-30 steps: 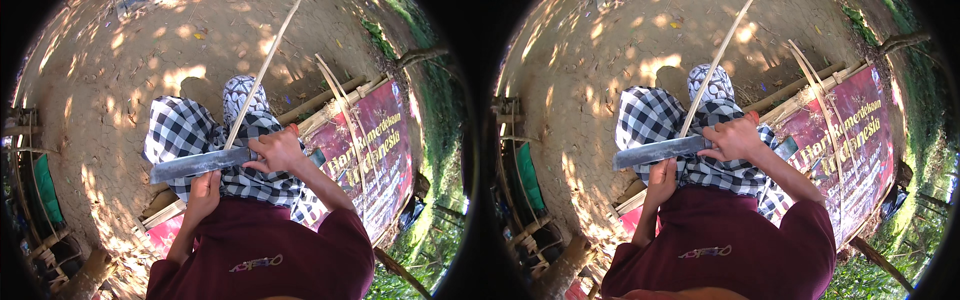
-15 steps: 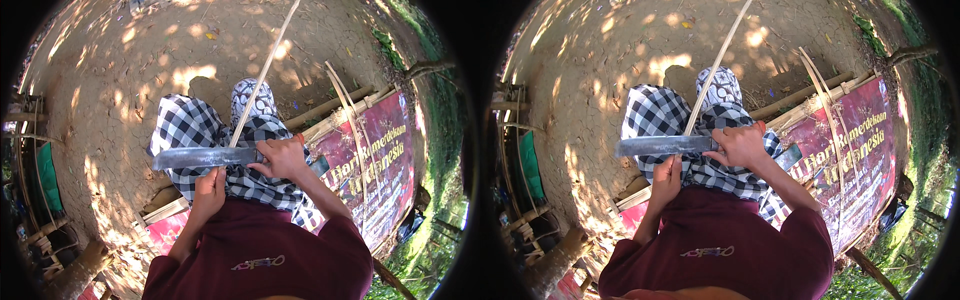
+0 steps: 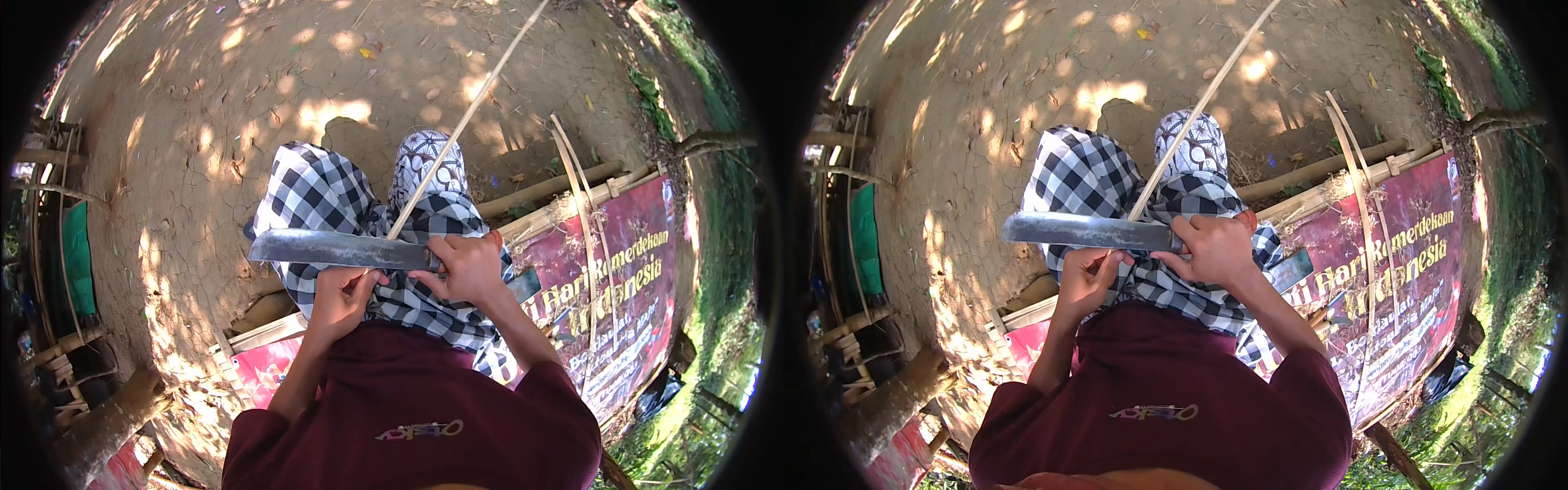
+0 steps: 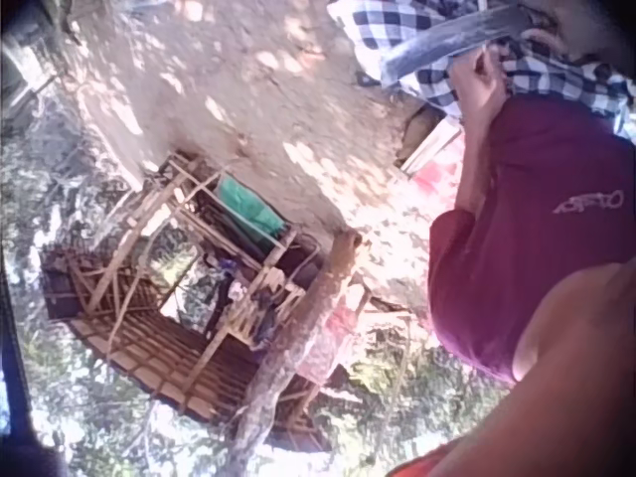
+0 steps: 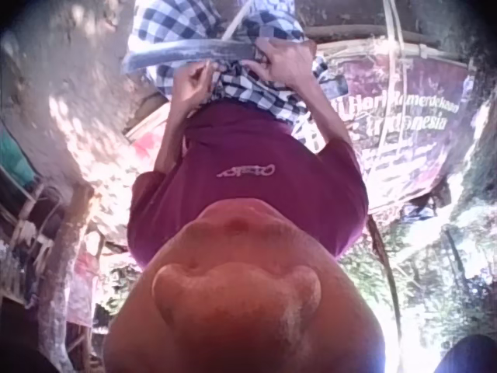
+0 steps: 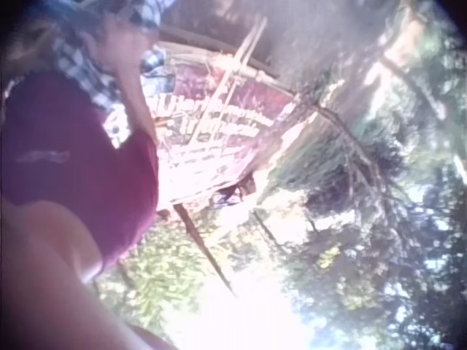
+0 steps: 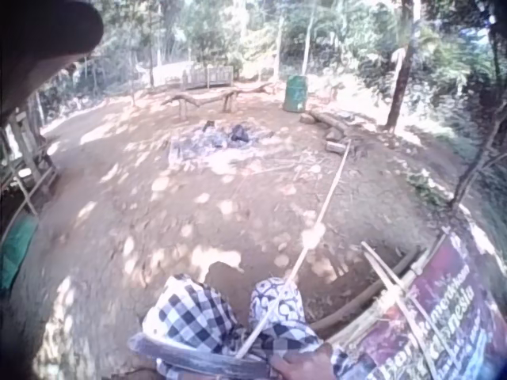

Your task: The person uses a large blade to shave and thin strips of bamboo, holding the bamboo strip against the blade and pulling it through while seated outdoors.

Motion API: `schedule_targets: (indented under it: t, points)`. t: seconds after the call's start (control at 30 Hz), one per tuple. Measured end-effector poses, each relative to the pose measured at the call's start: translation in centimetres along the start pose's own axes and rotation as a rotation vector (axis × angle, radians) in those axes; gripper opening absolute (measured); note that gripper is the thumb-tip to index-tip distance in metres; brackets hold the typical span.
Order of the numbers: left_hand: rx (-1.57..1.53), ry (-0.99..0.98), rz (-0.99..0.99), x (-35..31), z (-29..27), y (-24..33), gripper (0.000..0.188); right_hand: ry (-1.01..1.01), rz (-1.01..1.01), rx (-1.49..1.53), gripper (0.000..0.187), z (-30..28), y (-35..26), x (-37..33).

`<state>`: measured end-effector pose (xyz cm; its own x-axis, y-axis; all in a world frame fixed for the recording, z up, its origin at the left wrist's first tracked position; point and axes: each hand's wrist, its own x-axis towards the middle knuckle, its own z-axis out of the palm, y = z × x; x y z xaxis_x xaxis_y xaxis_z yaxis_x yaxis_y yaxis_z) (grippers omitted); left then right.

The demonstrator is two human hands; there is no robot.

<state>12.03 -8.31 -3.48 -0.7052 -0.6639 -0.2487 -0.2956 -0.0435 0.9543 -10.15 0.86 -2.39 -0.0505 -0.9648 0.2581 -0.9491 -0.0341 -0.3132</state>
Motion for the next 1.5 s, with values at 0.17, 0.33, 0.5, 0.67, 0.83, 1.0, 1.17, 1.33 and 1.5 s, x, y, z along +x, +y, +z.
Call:
schedule_targets:
  t: [0.17, 0.33, 0.5, 0.67, 0.83, 1.0, 1.17, 1.33, 1.5]
  points:
    - [-0.129, 0.218, 0.02, -0.9, 0.2, -0.3, 0.024, 0.077, 0.238, 0.053, 0.039, 0.1, 2.2, 1.0]
    - [-0.04, 0.265, 0.031, -0.7, 0.3, 0.1, 0.022, 0.041, 0.35, 0.144, 0.038, -0.1, 2.3, 1.4]
    - [0.209, 0.311, 0.206, -0.3, 0.6, -0.4, 0.017, 0.041, 0.018, 0.072, 0.046, 0.9, -0.6, 1.0]
    - [0.145, 0.311, 0.054, -0.5, 0.1, 1.2, 0.024, 0.046, 0.353, 0.076, 0.047, 0.1, 2.6, 1.8]
    - [0.169, 0.296, 0.098, 0.1, 0.9, 0.9, 0.023, 0.009, 0.188, 0.125, 0.046, 1.1, 0.0, 1.1]
    - [0.204, 0.324, 0.113, -0.1, 0.5, 1.0, 0.022, 0.089, 0.195, 0.067, 0.045, 1.4, 0.8, 1.5]
    - [0.177, 0.338, 0.064, -0.5, -0.1, 0.4, 0.022, 0.082, 0.525, 0.113, 0.044, 1.3, 3.2, 1.7]
    - [0.161, 0.321, 0.134, 0.3, 1.1, 0.3, 0.021, 0.019, 0.18, 0.146, 0.046, 2.0, -0.3, 0.9]
    - [0.128, 0.32, 0.1, 0.5, 1.3, 0.7, 0.022, 0.077, 0.127, 0.071, 0.049, 1.8, 0.5, 1.4]
